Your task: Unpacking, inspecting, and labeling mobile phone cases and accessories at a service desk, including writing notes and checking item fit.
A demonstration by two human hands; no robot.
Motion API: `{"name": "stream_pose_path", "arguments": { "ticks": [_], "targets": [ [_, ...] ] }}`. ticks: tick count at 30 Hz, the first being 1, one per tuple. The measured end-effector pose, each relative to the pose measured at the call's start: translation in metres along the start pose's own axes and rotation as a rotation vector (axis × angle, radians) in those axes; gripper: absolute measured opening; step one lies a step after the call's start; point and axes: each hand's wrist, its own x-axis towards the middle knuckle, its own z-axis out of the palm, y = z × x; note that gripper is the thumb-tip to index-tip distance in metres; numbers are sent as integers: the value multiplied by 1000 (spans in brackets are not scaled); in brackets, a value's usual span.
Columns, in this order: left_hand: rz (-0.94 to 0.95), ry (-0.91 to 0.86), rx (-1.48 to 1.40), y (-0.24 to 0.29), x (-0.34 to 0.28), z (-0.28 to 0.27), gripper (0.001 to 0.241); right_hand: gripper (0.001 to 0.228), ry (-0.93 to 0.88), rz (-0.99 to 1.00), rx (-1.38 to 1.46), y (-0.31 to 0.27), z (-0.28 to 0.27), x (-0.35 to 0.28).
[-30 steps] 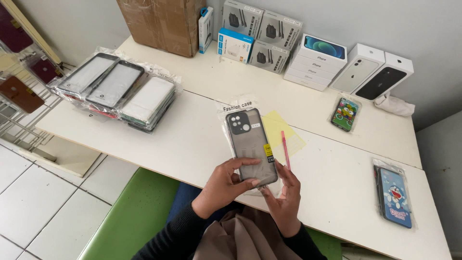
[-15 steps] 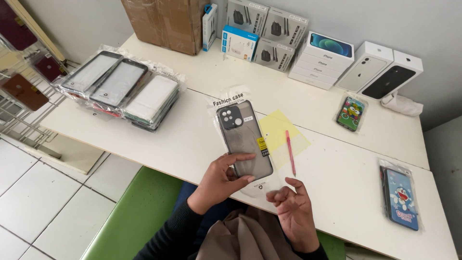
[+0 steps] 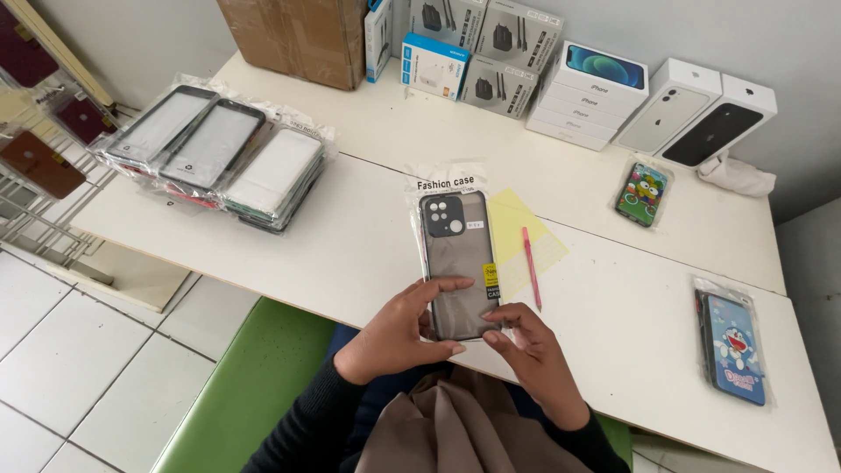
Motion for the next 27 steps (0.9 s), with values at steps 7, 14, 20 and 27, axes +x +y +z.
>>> {"name": "stream_pose_path", "arguments": {
  "ticks": [7, 14, 20, 27],
  "targets": [
    [11, 14, -5, -4, 1, -3, 72, 49, 37, -172, -46, 15, -7, 6],
    [-12, -11, -41, -6, -1, -4, 74, 24, -1, 25, -81, -7, 1, 7],
    [-107, 61, -127, -12, 0, -3, 62, 25, 60, 115, -46, 13, 6, 13],
    [-142, 135, -74, -35, 6, 0, 48, 27, 41, 134, 18, 22, 8, 19]
  ]
}}
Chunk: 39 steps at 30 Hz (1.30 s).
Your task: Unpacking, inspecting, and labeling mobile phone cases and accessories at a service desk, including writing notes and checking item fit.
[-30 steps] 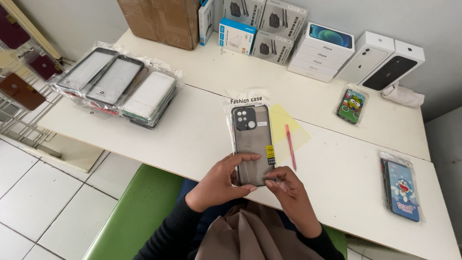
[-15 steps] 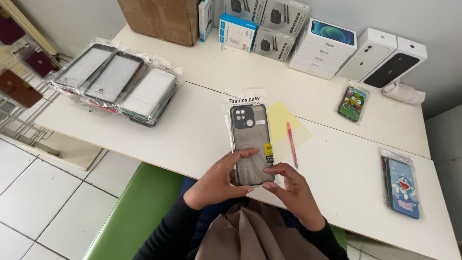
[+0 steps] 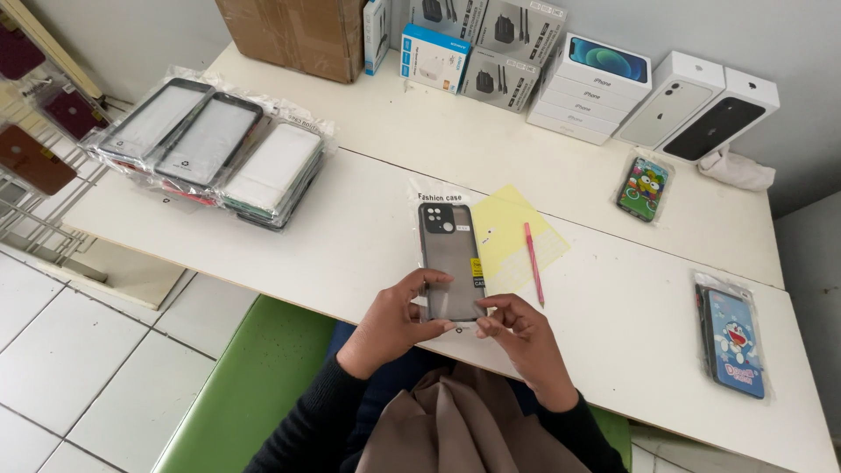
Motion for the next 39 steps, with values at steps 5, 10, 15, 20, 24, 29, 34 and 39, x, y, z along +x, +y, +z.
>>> {"name": "stream_pose_path", "arguments": {
  "ticks": [5, 10, 15, 20, 24, 29, 34, 39],
  "targets": [
    [-49, -12, -62, -6, 0, 0, 45, 25, -24, -8, -178, -2, 1, -2],
    [-105, -28, -98, 4, -7, -2, 52, 23, 0, 65, -78, -6, 1, 1],
    [63, 74, -22, -6, -7, 5, 51, 30, 54, 8, -2, -10, 4, -4],
    [264, 168, 139, -10, -10, 10, 45, 26, 158, -180, -175, -8, 6, -8],
    [495, 295, 395, -15, -11, 17, 27, 22, 263, -626, -586, 3, 2, -8],
    [820, 468, 734, -8, -6, 18, 20, 18, 361, -779, -870, -11, 1, -9],
    [990, 563, 717, 16, -10, 10, 19, 27, 410, -471, -535, -10, -5, -10],
    [214, 232, 79, -1, -10, 34, 65, 46, 285, -150, 848, 32, -11, 1]
  ]
}}
